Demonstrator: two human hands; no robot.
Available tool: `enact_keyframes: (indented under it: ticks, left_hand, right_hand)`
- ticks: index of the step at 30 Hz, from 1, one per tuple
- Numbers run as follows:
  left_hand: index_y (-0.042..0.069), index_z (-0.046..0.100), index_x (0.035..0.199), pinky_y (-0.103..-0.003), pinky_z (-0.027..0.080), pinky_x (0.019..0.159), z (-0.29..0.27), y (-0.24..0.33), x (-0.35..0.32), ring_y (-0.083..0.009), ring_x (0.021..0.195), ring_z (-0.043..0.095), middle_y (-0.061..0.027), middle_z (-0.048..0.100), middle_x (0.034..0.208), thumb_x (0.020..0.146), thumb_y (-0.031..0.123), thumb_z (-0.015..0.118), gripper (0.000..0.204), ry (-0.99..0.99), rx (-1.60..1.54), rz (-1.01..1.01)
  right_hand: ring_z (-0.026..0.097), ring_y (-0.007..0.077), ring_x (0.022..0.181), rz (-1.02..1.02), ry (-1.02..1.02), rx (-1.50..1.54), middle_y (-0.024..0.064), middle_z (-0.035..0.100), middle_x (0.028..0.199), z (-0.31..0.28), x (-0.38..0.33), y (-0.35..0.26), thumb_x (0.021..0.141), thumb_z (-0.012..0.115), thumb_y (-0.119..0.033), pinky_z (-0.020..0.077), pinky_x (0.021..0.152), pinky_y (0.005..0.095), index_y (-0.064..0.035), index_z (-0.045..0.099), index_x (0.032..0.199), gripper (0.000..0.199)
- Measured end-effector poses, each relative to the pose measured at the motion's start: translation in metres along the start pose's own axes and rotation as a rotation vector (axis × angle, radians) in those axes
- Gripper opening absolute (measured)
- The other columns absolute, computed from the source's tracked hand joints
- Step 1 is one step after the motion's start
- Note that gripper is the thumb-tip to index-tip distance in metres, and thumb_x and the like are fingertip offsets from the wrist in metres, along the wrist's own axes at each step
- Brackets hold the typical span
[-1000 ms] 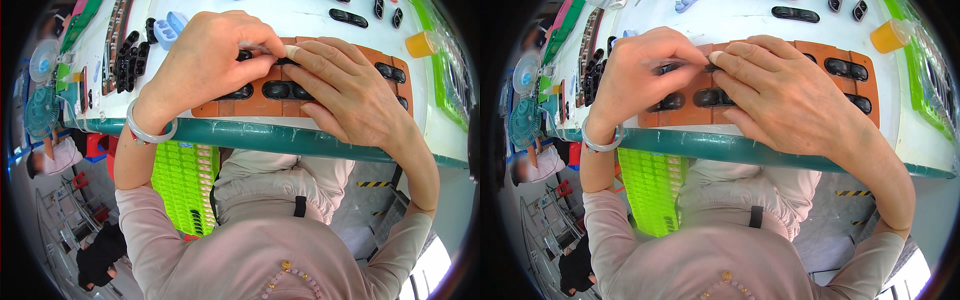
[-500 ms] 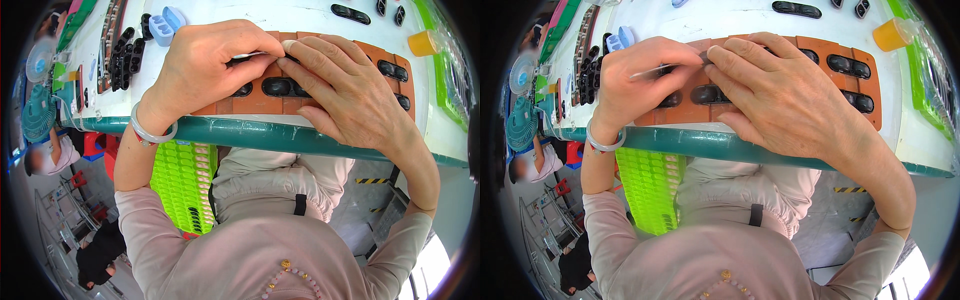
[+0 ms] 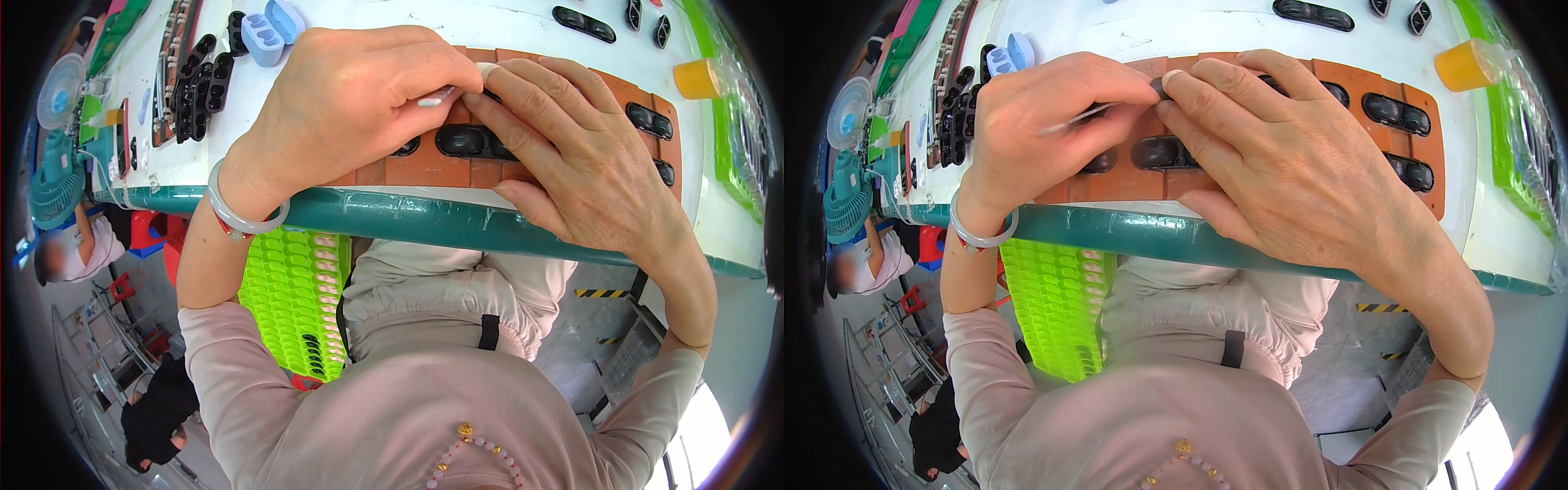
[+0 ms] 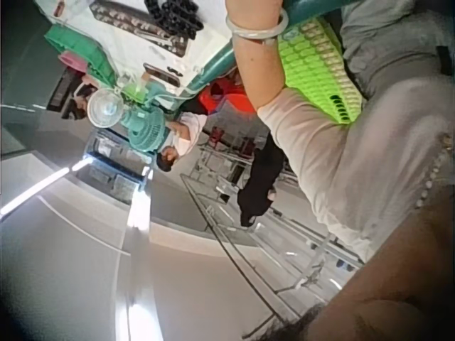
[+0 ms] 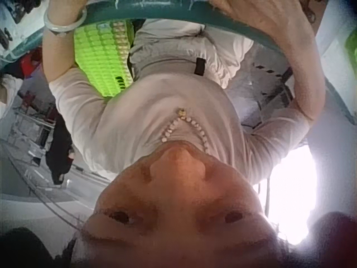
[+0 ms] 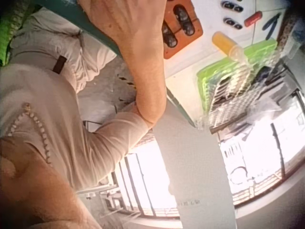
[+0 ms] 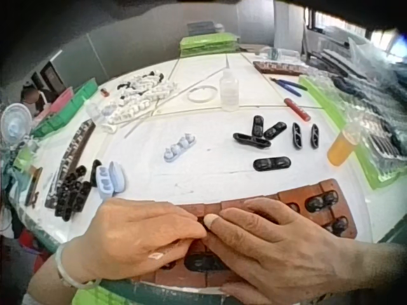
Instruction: Glue and assemble small black plastic components using an adhesive bottle and tweezers in a factory workshop.
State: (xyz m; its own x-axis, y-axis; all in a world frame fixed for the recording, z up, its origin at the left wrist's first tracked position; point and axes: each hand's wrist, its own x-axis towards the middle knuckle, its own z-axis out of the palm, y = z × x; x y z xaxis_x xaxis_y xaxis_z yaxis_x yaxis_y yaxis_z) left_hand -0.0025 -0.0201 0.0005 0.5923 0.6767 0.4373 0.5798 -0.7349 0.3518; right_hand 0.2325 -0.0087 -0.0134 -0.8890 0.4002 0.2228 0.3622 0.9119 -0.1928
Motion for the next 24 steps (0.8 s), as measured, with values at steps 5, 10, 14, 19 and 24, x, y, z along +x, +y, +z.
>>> enact_keyframes:
  ticks: [5, 10, 14, 19, 24]
  left_hand:
    - [0.004, 0.070, 0.086, -0.026, 0.053, 0.061, -0.0001, 0.0010, -0.0017, -0.0196, 0.071, 0.068, -0.0058, 0.070, 0.084, 0.068, -0.005, 0.072, 0.020, 0.007, -0.002, -0.012]
    - [0.004, 0.070, 0.085, -0.025, 0.053, 0.061, 0.0019, -0.0001, -0.0012, -0.0172, 0.070, 0.068, -0.0051, 0.070, 0.082, 0.069, -0.004, 0.072, 0.018, 0.035, 0.001, -0.023]
    - [0.005, 0.070, 0.084, -0.024, 0.053, 0.061, 0.0028, -0.0004, -0.0010, -0.0152, 0.069, 0.068, -0.0045, 0.070, 0.081, 0.070, -0.004, 0.072, 0.017, 0.049, -0.071, -0.079]
    - [0.004, 0.070, 0.084, -0.024, 0.053, 0.061, 0.0048, -0.0004, -0.0039, -0.0156, 0.069, 0.068, -0.0045, 0.070, 0.081, 0.070, -0.004, 0.072, 0.017, 0.064, -0.036, -0.064]
    - [0.008, 0.068, 0.089, -0.028, 0.055, 0.060, 0.0068, 0.0007, -0.0044, -0.0195, 0.069, 0.067, -0.0038, 0.069, 0.083, 0.071, 0.003, 0.071, 0.019, 0.089, 0.059, 0.047]
  right_hand:
    - [0.045, 0.0315, 0.126, 0.005, -0.031, -0.022, 0.0115, 0.046, 0.136, -0.0034, 0.0013, -0.0015, 0.082, 0.059, -0.036, 0.0354, 0.106, 0.0465, -0.0037, 0.054, 0.129, 0.058]
    - [0.045, 0.0316, 0.125, 0.030, -0.039, 0.034, 0.0118, 0.046, 0.136, -0.0059, 0.0023, -0.0011, 0.082, 0.058, -0.036, 0.0355, 0.105, 0.0460, -0.0033, 0.054, 0.129, 0.057]
    - [0.046, 0.0317, 0.124, 0.017, -0.054, 0.051, 0.0118, 0.046, 0.136, -0.0079, 0.0041, 0.0007, 0.081, 0.060, -0.035, 0.0357, 0.105, 0.0452, -0.0031, 0.056, 0.127, 0.056]
    - [0.046, 0.0319, 0.124, 0.023, -0.027, 0.045, 0.0119, 0.046, 0.137, -0.0038, 0.0031, -0.0013, 0.080, 0.062, -0.033, 0.0364, 0.105, 0.0455, -0.0035, 0.057, 0.127, 0.056]
    - [0.045, 0.0317, 0.125, 0.028, 0.018, 0.063, 0.0117, 0.046, 0.136, 0.0010, -0.0008, 0.0011, 0.080, 0.062, -0.032, 0.0375, 0.104, 0.0462, -0.0038, 0.056, 0.128, 0.056]
